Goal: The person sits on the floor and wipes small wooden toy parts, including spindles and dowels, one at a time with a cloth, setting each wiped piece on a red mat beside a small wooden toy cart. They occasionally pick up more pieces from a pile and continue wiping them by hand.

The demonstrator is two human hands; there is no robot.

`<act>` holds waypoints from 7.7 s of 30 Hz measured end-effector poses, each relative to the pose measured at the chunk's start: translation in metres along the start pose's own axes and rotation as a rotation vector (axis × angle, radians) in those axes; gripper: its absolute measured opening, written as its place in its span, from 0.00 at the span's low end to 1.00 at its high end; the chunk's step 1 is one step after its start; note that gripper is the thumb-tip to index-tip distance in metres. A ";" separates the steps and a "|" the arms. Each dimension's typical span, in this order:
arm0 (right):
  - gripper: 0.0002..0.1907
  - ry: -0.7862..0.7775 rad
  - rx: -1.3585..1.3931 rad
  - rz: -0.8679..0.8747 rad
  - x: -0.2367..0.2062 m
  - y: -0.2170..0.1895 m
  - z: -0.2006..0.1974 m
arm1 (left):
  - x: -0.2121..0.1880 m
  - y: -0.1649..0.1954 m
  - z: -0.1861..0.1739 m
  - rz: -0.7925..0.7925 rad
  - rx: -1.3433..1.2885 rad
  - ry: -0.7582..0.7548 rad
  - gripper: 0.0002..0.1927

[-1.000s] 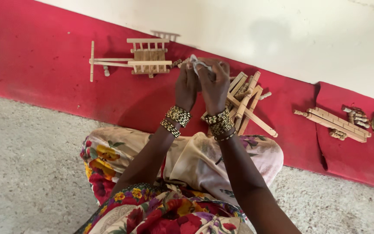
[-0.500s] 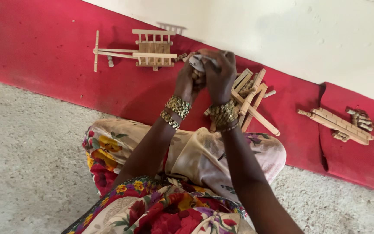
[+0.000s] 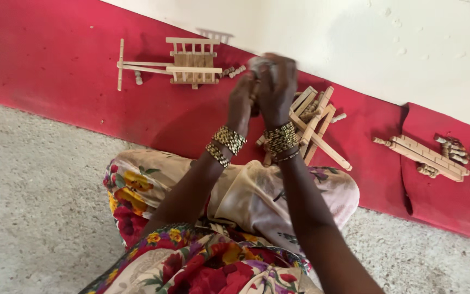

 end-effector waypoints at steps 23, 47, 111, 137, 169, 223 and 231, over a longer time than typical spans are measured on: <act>0.02 -0.087 0.074 0.038 -0.018 -0.039 0.002 | 0.009 0.010 -0.024 0.016 -0.122 0.127 0.19; 0.02 -0.085 0.171 -0.025 -0.012 -0.053 -0.027 | 0.011 0.004 -0.017 -0.226 -0.156 0.054 0.22; 0.08 -0.750 -0.021 0.314 -0.026 0.178 0.184 | 0.106 -0.105 -0.135 -0.600 -0.020 0.153 0.46; 0.19 -1.101 -0.332 0.355 -0.030 0.168 0.219 | 0.106 -0.116 -0.160 -0.563 -0.114 0.347 0.16; 0.13 -0.227 1.098 1.012 -0.050 0.103 0.060 | 0.040 -0.058 -0.076 -0.424 -0.202 0.104 0.14; 0.08 -0.077 0.223 -0.053 -0.013 -0.078 -0.057 | 0.003 0.000 0.005 0.230 -0.350 -0.161 0.41; 0.08 -0.062 0.185 -0.030 -0.033 -0.048 -0.031 | 0.009 0.000 -0.004 0.144 -0.432 -0.092 0.39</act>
Point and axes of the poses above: each hand's wrist, its own x-axis towards the middle knuckle, its own z-axis out of the palm, y = z × x, the point moved 4 cm from there along x, towards the middle knuckle, and after that the axes turned 2 degrees about -y, right-handed, at the moved point
